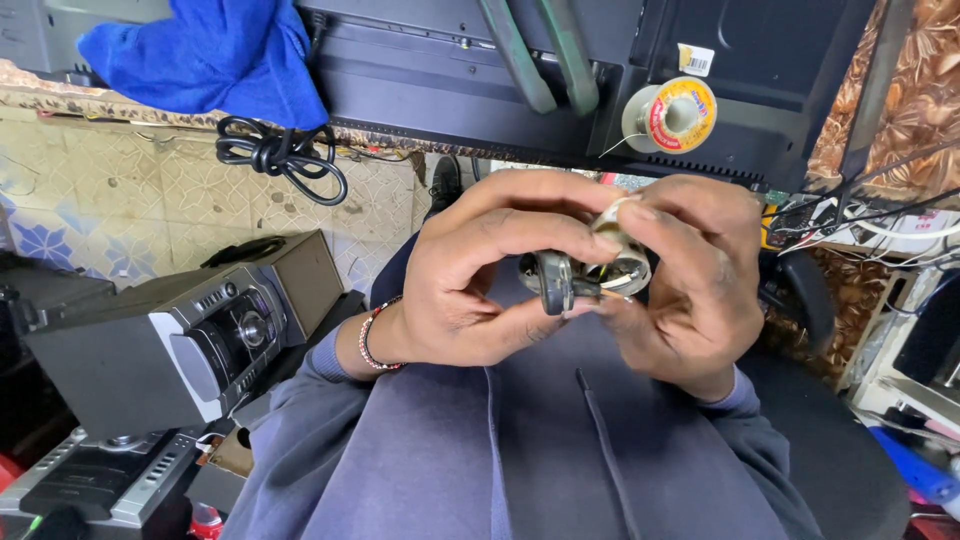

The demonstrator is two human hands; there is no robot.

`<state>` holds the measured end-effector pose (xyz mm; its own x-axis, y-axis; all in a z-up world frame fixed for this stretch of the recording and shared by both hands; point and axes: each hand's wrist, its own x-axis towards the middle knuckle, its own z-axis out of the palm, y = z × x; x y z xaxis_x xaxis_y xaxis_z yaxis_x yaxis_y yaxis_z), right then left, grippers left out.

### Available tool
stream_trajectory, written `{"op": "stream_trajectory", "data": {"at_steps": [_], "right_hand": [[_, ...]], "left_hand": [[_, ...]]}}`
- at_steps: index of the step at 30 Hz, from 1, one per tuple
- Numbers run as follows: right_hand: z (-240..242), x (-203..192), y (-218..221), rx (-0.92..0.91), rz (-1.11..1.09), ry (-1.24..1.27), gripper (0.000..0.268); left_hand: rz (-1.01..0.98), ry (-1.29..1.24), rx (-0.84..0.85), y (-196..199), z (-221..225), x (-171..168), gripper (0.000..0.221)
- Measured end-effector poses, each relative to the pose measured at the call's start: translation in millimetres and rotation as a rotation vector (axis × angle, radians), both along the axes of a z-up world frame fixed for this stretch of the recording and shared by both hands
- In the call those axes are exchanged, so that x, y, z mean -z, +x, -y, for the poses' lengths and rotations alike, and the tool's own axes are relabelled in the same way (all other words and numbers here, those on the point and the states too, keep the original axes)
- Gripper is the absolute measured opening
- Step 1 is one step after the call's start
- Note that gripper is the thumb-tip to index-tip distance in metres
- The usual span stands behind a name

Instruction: Soldering wires and assembling a small electronic component into its housing.

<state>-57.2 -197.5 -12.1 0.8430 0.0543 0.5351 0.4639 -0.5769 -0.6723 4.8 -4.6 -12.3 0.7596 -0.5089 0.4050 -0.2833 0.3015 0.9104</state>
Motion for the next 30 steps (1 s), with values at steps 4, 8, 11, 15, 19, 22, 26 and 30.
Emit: {"op": "stream_trajectory", "data": {"at_steps": [4,8,11,15,19,22,26,30], "right_hand": [[0.3,1.0,0.2,-0.022,-0.028,0.08,0.047],[-2.6,-4.0,3.8,-0.012,-0.041,0.066,0.045],[-3.3,-6.4,6.3,-0.014,-0.042,0.041,0.045],[-7.6,-6.7,6.3,-0.01,-0.052,0.071,0.047],[-16.6,-16.8,2.8,0.022,-0.166,0.193,0.051],[-24.0,-28.5,-0.5,0.089,-0.204,0.171,0.049],[-21.6,-34.3,-7.4,0.105,-0.38,0.204,0.043],[-15.1,-28.2,-17.9,0.062,-0.575,0.281,0.042]], "left_hand": [[0.009,0.037,-0.058,1.7,-1.3,-5.1,0.025],[-0.045,0.043,-0.067,2.3,-2.1,-7.3,0.028],[-0.011,0.049,-0.109,2.3,-2.0,-5.2,0.029],[0.01,0.072,-0.146,2.1,-3.6,-2.2,0.028],[0.071,0.059,-0.312,3.5,-4.6,8.8,0.027],[0.069,-0.049,-0.431,6.2,-7.1,13.7,0.025],[0.112,-0.233,-0.565,18.4,-13.1,16.8,0.027],[0.169,-0.177,-0.747,23.1,-24.1,21.2,0.027]]}}
